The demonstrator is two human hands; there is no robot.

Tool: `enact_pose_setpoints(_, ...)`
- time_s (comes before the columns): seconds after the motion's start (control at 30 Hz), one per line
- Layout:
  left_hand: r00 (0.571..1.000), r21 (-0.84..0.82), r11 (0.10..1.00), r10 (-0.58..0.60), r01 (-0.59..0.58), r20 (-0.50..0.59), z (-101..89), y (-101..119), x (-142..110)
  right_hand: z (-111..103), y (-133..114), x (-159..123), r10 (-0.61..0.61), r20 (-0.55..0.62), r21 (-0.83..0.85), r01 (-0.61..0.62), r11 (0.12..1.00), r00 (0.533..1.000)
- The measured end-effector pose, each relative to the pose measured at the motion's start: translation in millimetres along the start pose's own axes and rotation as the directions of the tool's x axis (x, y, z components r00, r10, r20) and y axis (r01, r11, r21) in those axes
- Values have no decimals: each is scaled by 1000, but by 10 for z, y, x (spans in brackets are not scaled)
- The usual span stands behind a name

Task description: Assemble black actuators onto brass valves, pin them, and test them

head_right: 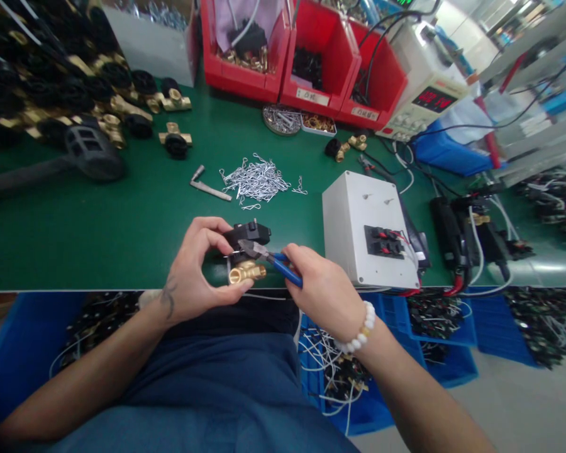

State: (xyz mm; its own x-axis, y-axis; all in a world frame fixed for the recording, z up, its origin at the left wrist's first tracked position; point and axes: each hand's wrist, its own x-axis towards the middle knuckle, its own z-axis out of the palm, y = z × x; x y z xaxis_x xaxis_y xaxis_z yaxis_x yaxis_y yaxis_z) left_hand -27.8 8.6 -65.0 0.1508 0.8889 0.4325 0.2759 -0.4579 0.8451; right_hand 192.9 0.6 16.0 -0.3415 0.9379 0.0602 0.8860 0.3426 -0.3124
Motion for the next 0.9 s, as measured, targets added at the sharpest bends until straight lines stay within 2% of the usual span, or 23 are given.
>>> enact_pose_setpoints(0.03, 1000, -3, 1000, -4, 4, -4, 2, 0, -3, 0, 0, 8, 13, 49, 33, -15, 999, 999)
enact_pose_setpoints(0.13, 1000, -5, 1000, -9, 9, 0, 12, 1, -15, -21, -26, 12, 75, 6, 264, -74, 962, 997)
enact_pose_setpoints(0.23, 1000, 7, 1000, -11, 11, 6, 18, 12, -27, 20, -66, 11, -35, 138, 456, -32, 890, 990)
enact_pose_setpoints(0.33, 1000, 28, 1000, -11, 11, 4, 20, 35, -37, 130, -70, 38, -120, 197, 507, 4, 862, 973)
enact_pose_setpoints(0.5, 1000, 6, 1000, -9, 9, -3, 26, 52, -48, 263, -3, 110, -175, 168, 586, 44, 809, 970)
enact_pose_setpoints(0.67, 1000, -13, 1000, 0, 0, -20, 42, 36, -49, 252, -2, 140, -199, 147, 607, 70, 791, 969)
enact_pose_setpoints(0.77, 1000, -32, 999, -11, 10, -26, 55, 30, -45, 116, -13, 102, -152, 133, 527, 60, 848, 979)
enact_pose_setpoints(0.83, 998, -59, 998, -40, 38, -43, 66, 24, -44, 8, 2, 45, -39, 32, 440, 21, 898, 999)
enact_pose_setpoints(0.9, 996, -95, 993, -69, 63, -58, 78, 13, -48, -63, 28, -18, 80, -156, 318, -27, 948, 985)
